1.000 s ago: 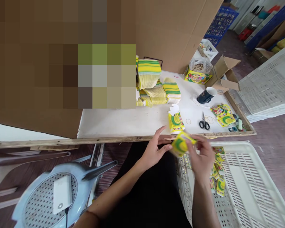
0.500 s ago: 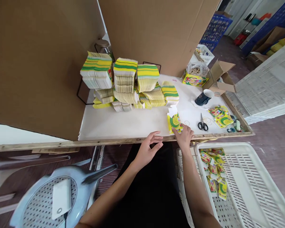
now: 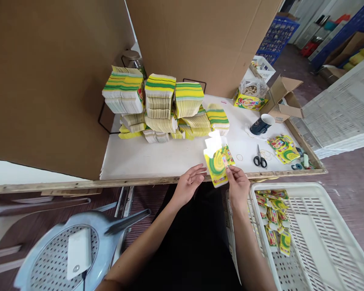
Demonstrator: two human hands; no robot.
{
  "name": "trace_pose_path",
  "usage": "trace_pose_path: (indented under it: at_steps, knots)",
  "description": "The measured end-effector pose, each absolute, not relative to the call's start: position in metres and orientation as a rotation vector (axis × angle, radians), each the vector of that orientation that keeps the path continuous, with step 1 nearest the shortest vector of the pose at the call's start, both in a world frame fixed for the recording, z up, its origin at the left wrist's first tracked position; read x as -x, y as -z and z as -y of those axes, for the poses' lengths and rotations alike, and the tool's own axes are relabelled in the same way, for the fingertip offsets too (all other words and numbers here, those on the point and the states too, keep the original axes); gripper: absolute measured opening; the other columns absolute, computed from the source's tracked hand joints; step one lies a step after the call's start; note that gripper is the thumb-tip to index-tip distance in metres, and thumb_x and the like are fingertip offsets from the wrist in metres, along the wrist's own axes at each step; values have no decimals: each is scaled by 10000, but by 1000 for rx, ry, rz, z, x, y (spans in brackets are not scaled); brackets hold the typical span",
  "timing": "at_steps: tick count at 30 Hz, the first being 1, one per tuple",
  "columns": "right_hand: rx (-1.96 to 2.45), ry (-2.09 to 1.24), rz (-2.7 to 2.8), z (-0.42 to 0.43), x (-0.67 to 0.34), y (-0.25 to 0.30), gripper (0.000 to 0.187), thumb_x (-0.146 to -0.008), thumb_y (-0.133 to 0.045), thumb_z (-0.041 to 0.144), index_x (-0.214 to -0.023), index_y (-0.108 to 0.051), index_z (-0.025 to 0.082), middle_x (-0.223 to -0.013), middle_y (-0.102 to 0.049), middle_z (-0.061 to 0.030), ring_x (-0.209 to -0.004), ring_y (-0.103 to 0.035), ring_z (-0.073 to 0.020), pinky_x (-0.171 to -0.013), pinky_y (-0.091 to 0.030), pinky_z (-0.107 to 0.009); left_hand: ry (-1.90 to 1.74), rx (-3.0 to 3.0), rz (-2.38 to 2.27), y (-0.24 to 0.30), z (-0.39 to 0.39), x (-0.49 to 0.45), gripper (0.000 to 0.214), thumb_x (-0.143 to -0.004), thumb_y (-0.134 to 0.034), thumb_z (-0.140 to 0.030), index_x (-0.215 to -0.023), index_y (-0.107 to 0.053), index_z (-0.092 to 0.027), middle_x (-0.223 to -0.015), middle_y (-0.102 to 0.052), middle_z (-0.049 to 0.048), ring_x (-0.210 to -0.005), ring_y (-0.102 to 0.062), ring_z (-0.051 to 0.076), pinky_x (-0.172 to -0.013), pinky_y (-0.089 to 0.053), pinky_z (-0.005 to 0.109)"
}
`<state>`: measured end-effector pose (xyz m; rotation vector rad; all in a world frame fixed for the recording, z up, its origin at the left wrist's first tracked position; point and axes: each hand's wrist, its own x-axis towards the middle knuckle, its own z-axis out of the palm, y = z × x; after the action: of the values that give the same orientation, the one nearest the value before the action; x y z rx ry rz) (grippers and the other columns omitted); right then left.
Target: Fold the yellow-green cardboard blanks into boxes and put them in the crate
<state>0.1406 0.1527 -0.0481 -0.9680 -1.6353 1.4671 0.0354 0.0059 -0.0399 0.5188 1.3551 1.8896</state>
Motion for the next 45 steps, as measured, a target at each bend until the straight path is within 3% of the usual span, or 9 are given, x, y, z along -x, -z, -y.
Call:
trace_pose_path:
  at_steps: [3, 8, 18, 25, 29, 32, 37, 41, 45]
  knots:
    - [886, -1824, 1459, -128, -142, 42, 372, -725, -793, 416, -983, -668, 179, -959, -721, -84, -890, -660, -202, -872, -526, -387, -1942, -536, -1122, 40, -7, -32, 530, -818, -699, -487, -1237, -624, -171, -1324, -635, 145, -1215, -608, 284, -1053, -472, 418]
    - [886, -2006, 1379, -109, -141, 38, 333, -667, -844, 375, -899, -698, 186, -880, -725, -53, -840, -668, -187, -854, -540, -364, -1893, -499, -940, 36, -3, -29, 539, -769, -736, -520, -1178, -676, -175, -1271, -673, 134, -1241, -592, 307, -1055, -473, 424]
    - [862, -1847, 1688, -102, -145, 35, 332, -763, -766, 425, -985, -698, 188, -963, -725, -68, -927, -661, -224, -885, -535, -397, -1887, -505, -993, 34, -2, -27, 493, -774, -741, -494, -1131, -708, -156, -1186, -713, 140, -1161, -641, 304, -1020, -488, 417]
    - [893, -1677, 1812, -92, -145, 35, 303, -843, -676, 477, -857, -666, 174, -798, -693, -50, -706, -612, -175, -684, -521, -312, -1964, -299, -1198, 40, -9, -33, 428, -731, -759, -525, -930, -678, -155, -871, -753, 60, -865, -712, 219, -775, -565, 337]
    - [902, -1591, 1842, -92, -146, 36, 277, -861, -665, 448, -866, -641, 173, -770, -652, -30, -676, -572, -152, -647, -488, -281, -2012, -319, -1357, 41, -7, -35, 549, -725, -794, -429, -1147, -529, -197, -856, -733, 14, -801, -693, 167, -755, -533, 280]
    - [833, -1514, 1927, -99, -146, 31, 307, -853, -683, 417, -1042, -623, 184, -904, -659, -47, -655, -541, -135, -612, -474, -272, -1998, -406, -1425, 38, -2, -38, 666, -763, -774, -367, -1284, -378, -245, -880, -720, 4, -792, -687, 157, -758, -516, 271]
    - [588, -1540, 1944, -119, -146, 20, 394, -907, -620, 395, -1259, -556, 229, -1129, -636, -90, -908, -618, -180, -788, -523, -313, -1868, -615, -1351, 30, 5, -38, 661, -858, -664, -388, -1416, -339, -251, -1017, -706, 61, -934, -678, 194, -847, -508, 306]
    - [504, -1620, 2030, -132, -150, 12, 323, -927, -588, 405, -1204, -573, 238, -1063, -647, -72, -959, -622, -196, -833, -515, -325, -1802, -644, -1230, 28, 7, -34, 518, -829, -700, -374, -1273, -472, -238, -983, -711, 60, -889, -680, 198, -815, -513, 304]
    - [467, -1616, 2195, -139, -154, 6, 196, -957, -550, 388, -1062, -609, 233, -922, -625, -30, -821, -588, -163, -721, -470, -276, -1740, -622, -1186, 28, 9, -34, 437, -747, -786, -344, -1056, -506, -214, -903, -713, 39, -756, -669, 158, -699, -498, 245]
